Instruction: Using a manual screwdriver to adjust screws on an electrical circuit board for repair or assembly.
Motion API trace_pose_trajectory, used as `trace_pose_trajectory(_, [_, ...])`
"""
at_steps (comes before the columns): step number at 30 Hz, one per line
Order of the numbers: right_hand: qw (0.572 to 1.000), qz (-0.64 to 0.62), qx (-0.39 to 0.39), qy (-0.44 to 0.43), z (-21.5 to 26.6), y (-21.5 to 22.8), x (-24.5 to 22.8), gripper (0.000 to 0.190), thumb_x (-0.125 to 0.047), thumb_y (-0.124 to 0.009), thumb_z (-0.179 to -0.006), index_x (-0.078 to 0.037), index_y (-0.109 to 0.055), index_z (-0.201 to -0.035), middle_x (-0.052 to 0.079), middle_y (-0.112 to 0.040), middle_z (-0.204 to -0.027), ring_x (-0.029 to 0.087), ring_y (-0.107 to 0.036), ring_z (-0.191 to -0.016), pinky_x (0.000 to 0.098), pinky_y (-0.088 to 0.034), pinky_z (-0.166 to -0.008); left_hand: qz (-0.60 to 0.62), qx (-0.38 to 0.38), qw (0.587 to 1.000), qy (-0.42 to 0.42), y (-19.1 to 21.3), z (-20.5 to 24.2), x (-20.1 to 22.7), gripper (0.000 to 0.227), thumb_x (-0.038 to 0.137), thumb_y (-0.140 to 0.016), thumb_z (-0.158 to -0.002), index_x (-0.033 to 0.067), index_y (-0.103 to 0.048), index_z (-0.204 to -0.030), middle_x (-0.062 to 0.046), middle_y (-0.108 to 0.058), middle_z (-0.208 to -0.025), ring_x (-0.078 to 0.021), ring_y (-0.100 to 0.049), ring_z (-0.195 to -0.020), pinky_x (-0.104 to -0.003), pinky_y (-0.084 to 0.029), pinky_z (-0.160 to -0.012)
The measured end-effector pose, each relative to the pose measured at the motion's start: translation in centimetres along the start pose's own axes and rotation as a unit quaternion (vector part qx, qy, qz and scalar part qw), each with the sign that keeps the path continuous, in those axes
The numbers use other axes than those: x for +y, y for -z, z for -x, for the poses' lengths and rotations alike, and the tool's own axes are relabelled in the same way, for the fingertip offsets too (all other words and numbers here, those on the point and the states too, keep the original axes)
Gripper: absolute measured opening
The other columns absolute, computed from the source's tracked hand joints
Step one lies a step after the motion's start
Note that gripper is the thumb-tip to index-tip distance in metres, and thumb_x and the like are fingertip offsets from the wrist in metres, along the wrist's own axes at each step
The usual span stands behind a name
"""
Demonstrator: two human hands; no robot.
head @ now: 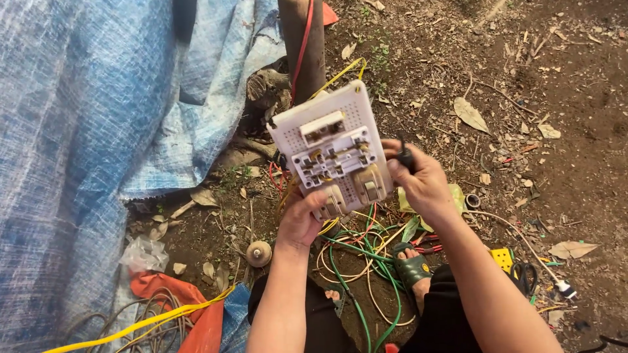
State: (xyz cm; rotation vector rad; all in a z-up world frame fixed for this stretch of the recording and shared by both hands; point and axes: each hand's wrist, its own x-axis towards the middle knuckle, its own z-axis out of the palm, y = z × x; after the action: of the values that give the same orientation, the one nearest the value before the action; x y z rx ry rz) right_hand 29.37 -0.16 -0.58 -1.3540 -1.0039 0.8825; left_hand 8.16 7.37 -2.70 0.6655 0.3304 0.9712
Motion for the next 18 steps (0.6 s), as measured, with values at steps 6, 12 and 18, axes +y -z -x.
trace_pose_trajectory(6, [0.983,0.173,0.051,0.023,1.5,2.0,-2.8,0.045,-0.019,-0.072,-0.097,-0.009,-0.063,-0.141,0.014,-0.073,-0.091,0.021,-0.060,-0.075,0.0332,-0.049,-0.067,0.011,0.093,0.995,-0.035,-2.1,-0.1,1.7,0.046,0.007,-0.075,-0.074,0.0101,-0.067,-0.119,-0.012,-0.074,-0.098,-0.0274,-0.075,-0.086,-0.041,-0.066,-0.077])
trace_pose_trajectory(12, [0.953,0.290,0.015,0.085,2.9,1.9,-4.1,0.039,-0.010,-0.079,-0.089,-0.014,-0.073,-0.128,0.015,-0.078,-0.100,0.030,-0.075,-0.085,0.0380,-0.056,-0.071,-0.028,0.160,0.985,-0.062,0.5,0.0,1.0,0.049,0.005,-0.076,-0.074,0.0087,-0.066,-0.122,-0.013,-0.076,-0.099,-0.0277,-0.077,-0.085,-0.043,-0.067,-0.074])
trace_pose_trajectory(18, [0.917,0.367,-0.005,0.156,3.7,1.3,-4.1,0.036,-0.009,-0.079,-0.087,-0.010,-0.076,-0.123,0.014,-0.078,-0.101,0.032,-0.076,-0.083,0.0370,-0.060,-0.069,-0.035,0.192,0.977,-0.085,2.1,0.2,0.0,0.045,0.004,-0.076,-0.076,0.0055,-0.067,-0.120,-0.013,-0.076,-0.100,-0.0267,-0.076,-0.089,-0.042,-0.066,-0.075])
